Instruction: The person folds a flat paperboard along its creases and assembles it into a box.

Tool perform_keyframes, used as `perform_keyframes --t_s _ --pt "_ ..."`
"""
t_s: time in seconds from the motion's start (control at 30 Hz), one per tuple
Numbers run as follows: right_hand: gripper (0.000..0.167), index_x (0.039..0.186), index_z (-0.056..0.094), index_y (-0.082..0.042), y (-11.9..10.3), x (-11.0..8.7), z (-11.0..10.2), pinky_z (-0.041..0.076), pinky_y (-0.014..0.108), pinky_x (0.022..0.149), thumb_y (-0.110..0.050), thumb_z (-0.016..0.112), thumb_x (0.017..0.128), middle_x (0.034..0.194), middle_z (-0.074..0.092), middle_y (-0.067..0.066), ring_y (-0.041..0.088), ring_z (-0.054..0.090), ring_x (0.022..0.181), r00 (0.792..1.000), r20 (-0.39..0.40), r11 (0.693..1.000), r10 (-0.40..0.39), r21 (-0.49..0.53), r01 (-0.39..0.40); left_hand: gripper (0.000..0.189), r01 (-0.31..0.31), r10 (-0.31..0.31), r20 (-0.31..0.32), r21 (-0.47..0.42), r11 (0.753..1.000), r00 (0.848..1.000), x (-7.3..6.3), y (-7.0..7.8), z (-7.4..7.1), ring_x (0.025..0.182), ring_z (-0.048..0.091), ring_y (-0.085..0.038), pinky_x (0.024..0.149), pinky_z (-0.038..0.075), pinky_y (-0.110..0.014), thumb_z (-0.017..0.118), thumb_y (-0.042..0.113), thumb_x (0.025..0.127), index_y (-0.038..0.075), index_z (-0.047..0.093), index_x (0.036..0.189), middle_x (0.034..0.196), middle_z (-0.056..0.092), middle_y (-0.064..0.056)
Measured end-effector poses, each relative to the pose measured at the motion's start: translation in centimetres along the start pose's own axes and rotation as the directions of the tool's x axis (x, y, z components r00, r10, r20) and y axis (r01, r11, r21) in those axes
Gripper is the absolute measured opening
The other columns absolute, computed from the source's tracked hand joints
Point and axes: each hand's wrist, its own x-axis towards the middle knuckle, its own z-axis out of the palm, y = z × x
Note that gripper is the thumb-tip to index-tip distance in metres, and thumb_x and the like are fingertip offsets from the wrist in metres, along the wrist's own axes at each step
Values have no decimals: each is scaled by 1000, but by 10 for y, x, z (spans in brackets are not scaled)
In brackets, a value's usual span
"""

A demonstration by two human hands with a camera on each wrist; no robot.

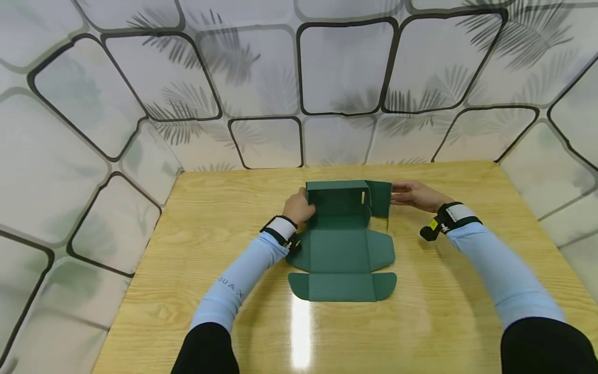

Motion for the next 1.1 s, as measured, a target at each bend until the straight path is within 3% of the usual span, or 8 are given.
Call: perform_keyframes --t_s 0.2,0.33,0.43,0.5,0.57,0.67,0.8,1.1 --pt "29 121 57 -11 9 16 27 53 35 92 -9 64 92 120 61 1 16 62 109 990 -86 954 110 -271 -129 53 6 -6 -14 5 1000 1000 4 -2 1 54 46 -20 47 34 -27 54 11 89 -6 41 138 80 65 -19" --pt "66 142 37 0 14 33 54 40 52 106 -19 71 89 143 42 25 39 43 131 978 -157 911 136 -367 -186 54 9 -9 -1 20 1000 1000 5 -2 3 50 40 -16 46 32 -26 53 11 90 -6 40 140 71 58 -12" --pt "96 156 6 -6 16 44 77 28 60 112 -24 72 88 158 16 25 45 22 143 974 -207 905 93 -391 -169 53 3 -3 -7 11 1000 1000 4 0 6 53 42 -17 48 33 -26 53 10 89 -7 41 138 76 62 -15" --pt "98 156 1 -6 17 49 91 30 61 111 -25 71 89 157 17 26 46 25 141 958 -284 885 45 -433 -170 52 2 -2 -6 7 1000 1000 3 1 7 56 44 -18 49 34 -27 53 11 89 -7 42 137 83 65 -19" --pt "95 155 3 -1 15 51 103 34 60 107 -22 69 90 152 25 31 48 33 136 918 -396 857 -8 -475 -197 51 -2 2 -8 6 1000 1000 1 3 7 60 47 -20 51 36 -28 54 11 89 -7 43 136 90 67 -23" --pt "82 151 15 7 10 52 116 42 58 101 -16 66 91 141 40 35 50 45 125 826 -562 833 -44 -478 -280 50 -11 11 -8 13 1000 1000 0 3 7 63 51 -22 54 39 -30 54 11 89 -7 43 135 95 68 -24" --pt "63 143 31 11 3 57 128 45 58 98 -12 60 92 134 46 36 50 49 120 737 -673 859 -70 -416 -297 48 -21 21 -22 20 1000 1000 0 3 5 65 54 -24 55 42 -33 54 11 90 -7 44 133 94 68 -24" --pt "44 129 44 13 10 65 134 47 59 93 -4 58 91 120 56 35 49 56 111 654 -722 806 -228 -517 -290 47 -22 22 -30 4 1000 999 -1 1 4 65 55 -25 56 45 -35 55 13 91 -7 43 132 94 68 -25"
